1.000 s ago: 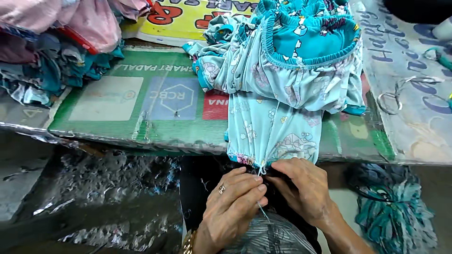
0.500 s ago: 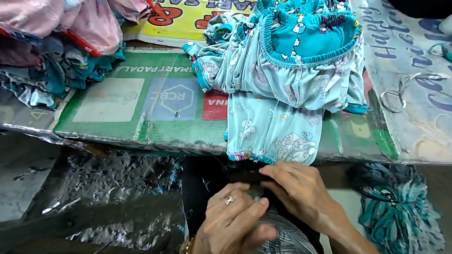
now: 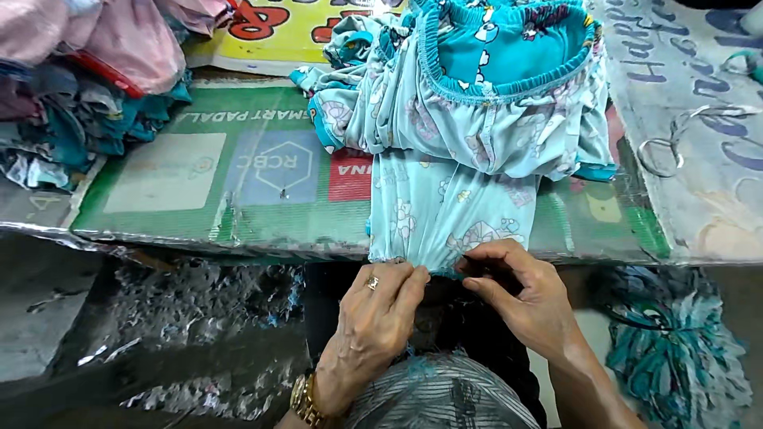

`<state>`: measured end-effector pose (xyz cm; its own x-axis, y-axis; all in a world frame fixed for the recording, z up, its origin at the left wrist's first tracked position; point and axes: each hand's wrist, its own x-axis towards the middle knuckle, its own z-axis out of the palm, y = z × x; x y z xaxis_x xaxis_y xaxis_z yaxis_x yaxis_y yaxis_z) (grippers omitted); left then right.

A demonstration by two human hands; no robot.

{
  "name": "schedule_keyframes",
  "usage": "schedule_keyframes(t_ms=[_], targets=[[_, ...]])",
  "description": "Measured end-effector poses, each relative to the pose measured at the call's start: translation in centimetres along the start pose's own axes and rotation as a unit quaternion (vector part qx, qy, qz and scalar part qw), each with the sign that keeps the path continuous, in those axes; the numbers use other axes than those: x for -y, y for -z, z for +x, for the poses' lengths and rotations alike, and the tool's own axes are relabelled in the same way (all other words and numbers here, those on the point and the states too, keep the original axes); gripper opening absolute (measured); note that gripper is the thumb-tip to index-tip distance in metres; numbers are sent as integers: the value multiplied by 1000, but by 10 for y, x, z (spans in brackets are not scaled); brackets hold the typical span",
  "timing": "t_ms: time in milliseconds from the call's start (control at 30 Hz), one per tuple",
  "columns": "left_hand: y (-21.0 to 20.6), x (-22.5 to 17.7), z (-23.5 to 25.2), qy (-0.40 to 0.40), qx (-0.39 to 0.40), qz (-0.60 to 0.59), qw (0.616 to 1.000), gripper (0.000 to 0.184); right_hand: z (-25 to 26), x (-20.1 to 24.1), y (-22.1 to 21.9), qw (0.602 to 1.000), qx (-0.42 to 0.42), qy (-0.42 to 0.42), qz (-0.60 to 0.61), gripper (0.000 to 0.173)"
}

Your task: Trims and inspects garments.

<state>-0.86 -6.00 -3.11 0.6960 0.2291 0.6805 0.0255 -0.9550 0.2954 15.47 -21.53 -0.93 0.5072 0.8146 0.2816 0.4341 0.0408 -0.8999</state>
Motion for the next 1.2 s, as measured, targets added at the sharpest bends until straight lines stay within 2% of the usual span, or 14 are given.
schedule_keyframes(t_ms=[133,267,400,500,600,767,933,1033,1200], targets=[[1,-1,-9,4,-9,17,1000,13,-1,0,2,999,12,27,-39,28],[2,-6,-16,47,-1,2,999,19,-4,3,-2,976,5,122,-182,23],[-1,-9,-22,68,-33,2,997,40,-2,10,-10,944,-14,164,-285,20],[0,-11,-13,69,-64,31,995,27,2,13,-5,960,-36,146,-237,23],[-8,-6,1,62,-55,71,994,19,7,13,-3,965,-30,132,-226,24],[-4,-6,-2,61,-48,79,994,15,9,12,-5,937,-1,172,-303,22],[-3,-10,-8,96,-64,38,993,14,14,10,-10,898,19,241,-367,17],[-3,-13,-7,109,-75,13,991,12,20,11,-12,889,25,267,-370,16],[-1,-16,-6,66,-91,27,993,6,22,8,-13,888,20,301,-347,16]])
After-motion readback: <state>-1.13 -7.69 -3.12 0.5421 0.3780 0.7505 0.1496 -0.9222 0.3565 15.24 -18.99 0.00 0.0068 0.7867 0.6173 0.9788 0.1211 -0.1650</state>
